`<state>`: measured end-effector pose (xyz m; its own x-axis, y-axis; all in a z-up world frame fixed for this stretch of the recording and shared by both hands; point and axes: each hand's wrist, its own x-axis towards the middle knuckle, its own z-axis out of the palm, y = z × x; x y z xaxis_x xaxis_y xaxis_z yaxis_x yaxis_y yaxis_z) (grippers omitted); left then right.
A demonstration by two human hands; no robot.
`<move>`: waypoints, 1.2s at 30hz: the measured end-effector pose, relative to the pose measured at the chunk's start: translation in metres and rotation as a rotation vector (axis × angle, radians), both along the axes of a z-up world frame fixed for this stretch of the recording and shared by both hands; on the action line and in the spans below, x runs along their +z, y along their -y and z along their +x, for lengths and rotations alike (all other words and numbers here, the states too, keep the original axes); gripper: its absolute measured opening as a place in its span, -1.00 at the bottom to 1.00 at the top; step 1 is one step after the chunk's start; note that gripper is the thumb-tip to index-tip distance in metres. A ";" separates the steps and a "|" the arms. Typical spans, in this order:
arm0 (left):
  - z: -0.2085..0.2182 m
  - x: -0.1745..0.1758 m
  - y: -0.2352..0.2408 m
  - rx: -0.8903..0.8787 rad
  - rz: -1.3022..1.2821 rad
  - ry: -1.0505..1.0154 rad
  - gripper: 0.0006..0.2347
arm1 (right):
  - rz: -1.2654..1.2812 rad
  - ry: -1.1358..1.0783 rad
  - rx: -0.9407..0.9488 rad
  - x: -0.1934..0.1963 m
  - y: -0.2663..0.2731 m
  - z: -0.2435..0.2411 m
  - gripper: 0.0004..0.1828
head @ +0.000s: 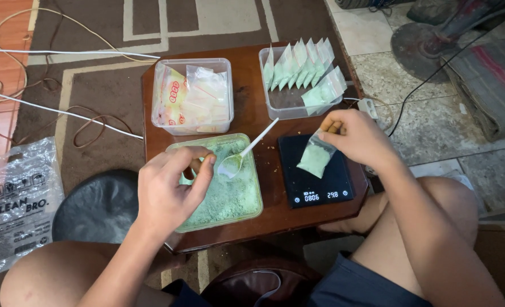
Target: Manually portioning green powder into small plastic bags and weighing them on a digital scale.
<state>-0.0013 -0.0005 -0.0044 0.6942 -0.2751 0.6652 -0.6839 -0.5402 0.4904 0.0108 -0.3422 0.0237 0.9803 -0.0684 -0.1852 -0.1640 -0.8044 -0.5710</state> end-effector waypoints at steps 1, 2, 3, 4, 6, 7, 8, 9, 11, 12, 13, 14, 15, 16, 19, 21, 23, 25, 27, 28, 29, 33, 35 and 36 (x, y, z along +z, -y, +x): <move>0.000 -0.001 0.004 -0.001 -0.002 -0.001 -0.94 | -0.002 -0.001 -0.001 0.007 -0.001 -0.005 -0.82; -0.001 -0.001 0.007 -0.013 0.011 0.008 -0.94 | 0.056 0.081 0.059 0.013 -0.003 -0.009 -0.85; -0.002 -0.002 0.010 -0.025 0.024 0.017 -0.92 | 0.114 0.164 0.119 0.020 -0.005 -0.014 -0.88; -0.006 -0.006 0.013 -0.018 0.027 0.017 -0.92 | 0.117 0.164 0.125 0.020 -0.005 -0.016 -0.88; -0.010 -0.012 0.023 -0.046 0.031 0.026 -0.84 | 0.147 0.352 0.240 0.023 -0.002 -0.020 -0.91; -0.013 -0.003 0.032 -0.042 0.029 0.031 -0.84 | 0.145 0.356 0.244 0.020 0.001 -0.016 -0.91; -0.016 0.005 0.043 -0.069 0.028 0.028 -0.82 | 0.140 0.463 0.299 0.017 0.005 -0.014 -0.90; -0.020 0.014 0.054 -0.096 0.027 0.026 -0.79 | 0.134 0.569 0.355 0.015 0.009 -0.012 -0.90; -0.012 0.025 0.083 -0.134 -0.001 -0.022 -0.74 | 0.125 0.636 0.347 0.016 0.011 -0.007 -0.92; -0.011 0.030 0.096 -0.171 -0.022 -0.089 -0.68 | 0.127 0.685 0.338 0.014 0.011 -0.006 -0.93; -0.005 0.038 0.109 -0.169 -0.023 -0.083 -0.68 | 0.126 0.691 0.341 0.015 0.011 -0.002 -0.93; -0.001 0.046 0.123 -0.162 0.005 -0.152 -0.70 | 0.131 0.722 0.343 0.014 0.010 0.001 -0.93; 0.004 0.053 0.137 -0.155 0.033 -0.222 -0.70 | 0.136 0.753 0.345 0.013 0.010 0.003 -0.93; 0.015 0.050 0.148 -0.157 0.034 -0.219 -0.70 | 0.135 0.756 0.343 0.012 0.013 0.006 -0.93; 0.044 0.041 0.178 -0.166 0.121 -0.446 -0.74 | 0.171 0.777 0.341 0.012 0.023 0.016 -0.92; 0.060 0.038 0.193 -0.141 0.210 -0.413 -0.83 | 0.174 0.816 0.318 0.016 0.030 0.022 -0.90; 0.076 0.037 0.200 -0.099 0.225 -0.434 -0.83 | 0.179 0.820 0.239 0.021 0.035 0.024 -0.89; 0.093 0.034 0.205 -0.057 0.243 -0.445 -0.82 | 0.183 0.832 0.159 0.017 0.045 0.030 -0.87; 0.111 0.028 0.208 0.074 0.174 -0.503 -0.84 | 0.098 0.584 -0.104 0.005 0.059 0.040 -0.70; 0.117 0.022 0.214 0.073 0.177 -0.502 -0.84 | 0.100 0.584 -0.107 -0.002 0.065 0.045 -0.70; 0.122 0.016 0.219 0.098 0.186 -0.524 -0.86 | 0.046 0.456 -0.167 -0.009 0.070 0.051 -0.68; 0.140 -0.014 0.240 0.158 0.311 -0.585 -0.85 | -0.083 0.186 -0.225 -0.016 0.072 0.064 -0.64; 0.141 -0.018 0.253 0.137 0.337 -0.610 -0.84 | -0.106 0.128 -0.234 -0.005 0.061 0.061 -0.63; 0.142 -0.019 0.258 0.121 0.359 -0.635 -0.82 | -0.130 0.070 -0.239 0.002 0.055 0.060 -0.61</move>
